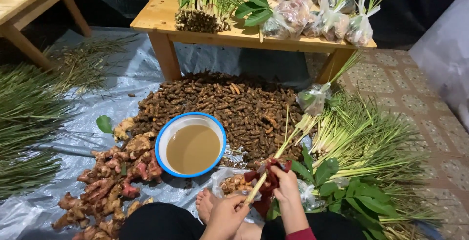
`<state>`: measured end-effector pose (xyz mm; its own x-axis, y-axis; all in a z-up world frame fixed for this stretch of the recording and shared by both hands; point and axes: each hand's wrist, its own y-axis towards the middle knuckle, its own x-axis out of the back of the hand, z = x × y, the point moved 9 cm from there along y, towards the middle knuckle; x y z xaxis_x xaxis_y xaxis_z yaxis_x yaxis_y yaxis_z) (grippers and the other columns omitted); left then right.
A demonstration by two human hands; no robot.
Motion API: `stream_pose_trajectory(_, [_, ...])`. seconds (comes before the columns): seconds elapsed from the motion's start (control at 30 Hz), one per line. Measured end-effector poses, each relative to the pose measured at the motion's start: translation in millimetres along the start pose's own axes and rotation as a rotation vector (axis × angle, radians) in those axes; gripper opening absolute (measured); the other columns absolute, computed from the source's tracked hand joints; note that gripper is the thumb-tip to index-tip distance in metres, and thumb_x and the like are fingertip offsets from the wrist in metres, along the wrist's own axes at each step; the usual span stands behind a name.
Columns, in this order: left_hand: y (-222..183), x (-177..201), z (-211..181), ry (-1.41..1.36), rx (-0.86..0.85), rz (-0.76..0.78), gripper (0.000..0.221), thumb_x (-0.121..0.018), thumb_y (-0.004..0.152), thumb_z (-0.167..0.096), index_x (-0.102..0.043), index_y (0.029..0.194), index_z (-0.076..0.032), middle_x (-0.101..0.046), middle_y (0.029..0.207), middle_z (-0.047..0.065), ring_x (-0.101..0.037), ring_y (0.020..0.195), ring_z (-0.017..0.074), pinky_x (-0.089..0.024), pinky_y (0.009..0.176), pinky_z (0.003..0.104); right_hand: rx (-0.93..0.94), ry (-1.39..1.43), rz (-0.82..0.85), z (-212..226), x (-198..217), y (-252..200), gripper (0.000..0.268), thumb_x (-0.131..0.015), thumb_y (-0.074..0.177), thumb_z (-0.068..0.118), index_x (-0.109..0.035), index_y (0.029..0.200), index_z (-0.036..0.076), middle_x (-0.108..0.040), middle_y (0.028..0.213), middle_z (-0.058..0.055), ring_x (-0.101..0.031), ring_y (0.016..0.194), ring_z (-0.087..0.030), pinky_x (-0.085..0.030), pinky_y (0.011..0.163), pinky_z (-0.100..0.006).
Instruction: Sorting, trimming, and bagging ginger or turmeric roots into small plastic bags while sitting on the floor.
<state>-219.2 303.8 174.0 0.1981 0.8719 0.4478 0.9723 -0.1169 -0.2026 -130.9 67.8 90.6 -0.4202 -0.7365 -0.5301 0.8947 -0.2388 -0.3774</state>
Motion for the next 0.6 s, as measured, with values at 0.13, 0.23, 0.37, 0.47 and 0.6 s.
stream_pose_trajectory(0.13, [-8.6,-2.7,6.6,-0.057,0.073,0.077,0.026,-0.070,0.082,-0.023,-0.084,0.103,-0.018,-0.071,0.066,-0.005,-0.055,0.058,0.0072,-0.042,0.054,0.022,-0.003,-0.062,-0.091,29.4,0.8,2.3,0.017,-0.060,0.092,-0.007,-0.065,0.108,-0.012,-0.070,0.092,-0.019,-0.067,0.072,-0.023,-0.054,0.058,-0.026])
stream_pose_trajectory(0.23, [-11.4,-0.3,8.3,0.025,0.077,0.074,0.029,-0.070,0.080,-0.028,-0.083,0.105,-0.023,-0.077,0.079,-0.006,-0.064,0.068,0.0100,-0.049,0.063,0.023,0.034,0.034,-0.017,35.8,6.4,20.5,0.016,-0.065,0.091,-0.002,-0.070,0.104,-0.009,-0.072,0.091,-0.017,-0.066,0.069,-0.022,-0.051,0.056,-0.029])
stream_pose_trajectory(0.37, [-15.0,-3.9,28.8,-0.172,0.201,0.127,0.020,-0.074,0.085,-0.019,-0.085,0.100,-0.012,-0.071,0.067,-0.004,-0.056,0.056,0.0063,-0.042,0.053,0.020,0.036,0.051,-0.017,51.5,21.0,33.4,0.020,-0.059,0.099,0.008,-0.066,0.117,0.001,-0.068,0.106,-0.013,-0.062,0.082,-0.020,-0.051,0.060,-0.029])
stream_pose_trajectory(0.47, [-13.5,-0.7,34.8,-0.267,0.251,0.104,0.020,-0.076,0.088,-0.016,-0.087,0.105,-0.010,-0.066,0.065,-0.002,-0.051,0.053,0.0062,-0.037,0.050,0.020,0.028,0.067,-0.041,52.7,37.9,31.3,0.019,-0.060,0.103,0.024,-0.066,0.113,0.009,-0.066,0.103,-0.006,-0.059,0.081,-0.015,-0.043,0.056,-0.026])
stream_pose_trajectory(0.6, [-5.9,6.1,13.4,-0.332,0.219,0.068,0.027,-0.075,0.086,-0.011,-0.084,0.112,-0.009,-0.072,0.074,-0.002,-0.054,0.062,0.0049,-0.041,0.057,0.017,-0.066,0.001,-0.109,17.1,71.0,29.3,0.037,-0.058,0.105,0.037,-0.066,0.116,0.003,-0.071,0.098,-0.010,-0.063,0.063,-0.016,-0.038,0.035,-0.023])
